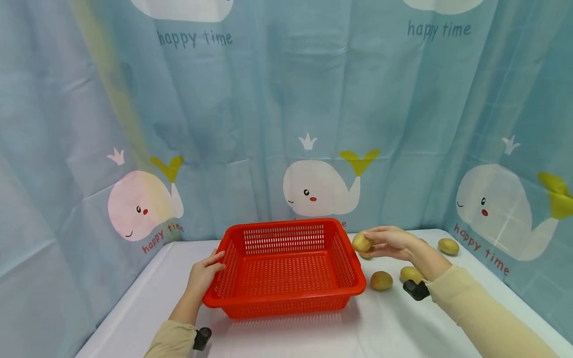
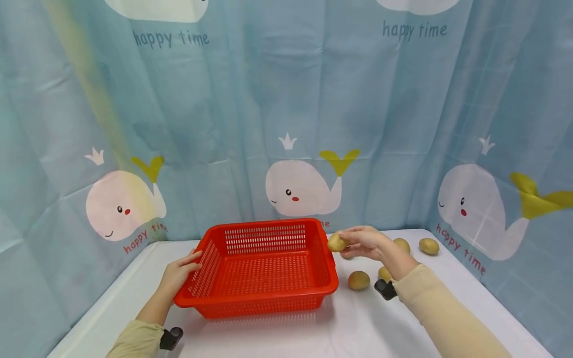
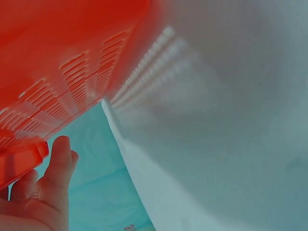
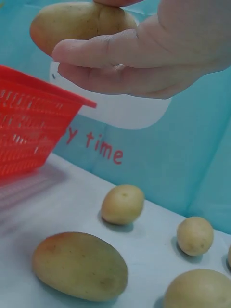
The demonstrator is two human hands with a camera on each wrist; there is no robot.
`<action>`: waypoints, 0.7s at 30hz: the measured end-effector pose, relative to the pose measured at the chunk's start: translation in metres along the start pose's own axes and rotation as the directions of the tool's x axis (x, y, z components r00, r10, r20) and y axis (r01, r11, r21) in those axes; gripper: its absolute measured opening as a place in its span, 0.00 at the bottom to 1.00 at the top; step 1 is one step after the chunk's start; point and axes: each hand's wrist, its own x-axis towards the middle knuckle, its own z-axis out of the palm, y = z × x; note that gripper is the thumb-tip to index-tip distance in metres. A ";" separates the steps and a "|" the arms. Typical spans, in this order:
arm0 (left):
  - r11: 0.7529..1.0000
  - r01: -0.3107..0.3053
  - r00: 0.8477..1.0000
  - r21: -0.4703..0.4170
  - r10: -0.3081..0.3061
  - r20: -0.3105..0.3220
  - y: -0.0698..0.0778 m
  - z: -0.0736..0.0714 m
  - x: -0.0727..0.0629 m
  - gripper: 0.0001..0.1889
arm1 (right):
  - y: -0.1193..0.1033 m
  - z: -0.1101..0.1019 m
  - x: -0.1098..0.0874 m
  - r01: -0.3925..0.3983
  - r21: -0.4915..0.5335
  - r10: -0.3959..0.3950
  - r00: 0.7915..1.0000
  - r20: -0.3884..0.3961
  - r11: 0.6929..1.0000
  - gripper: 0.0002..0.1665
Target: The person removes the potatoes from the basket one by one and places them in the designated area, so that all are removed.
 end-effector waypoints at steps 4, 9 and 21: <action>1.000 0.004 1.000 -0.011 -0.004 0.000 0.001 0.000 0.001 0.26 | 0.000 -0.007 -0.006 0.002 0.036 -0.001 1.000 -0.013 0.999 0.27; 1.000 0.014 1.000 -0.006 -0.014 -0.007 0.001 0.001 0.001 0.26 | 0.000 -0.015 -0.011 0.010 0.020 -0.010 0.999 -0.036 1.000 0.25; 1.000 0.000 1.000 0.023 0.000 0.000 -0.002 0.001 0.002 0.27 | 0.000 -0.029 -0.027 0.008 0.027 -0.006 0.997 -0.075 1.000 0.27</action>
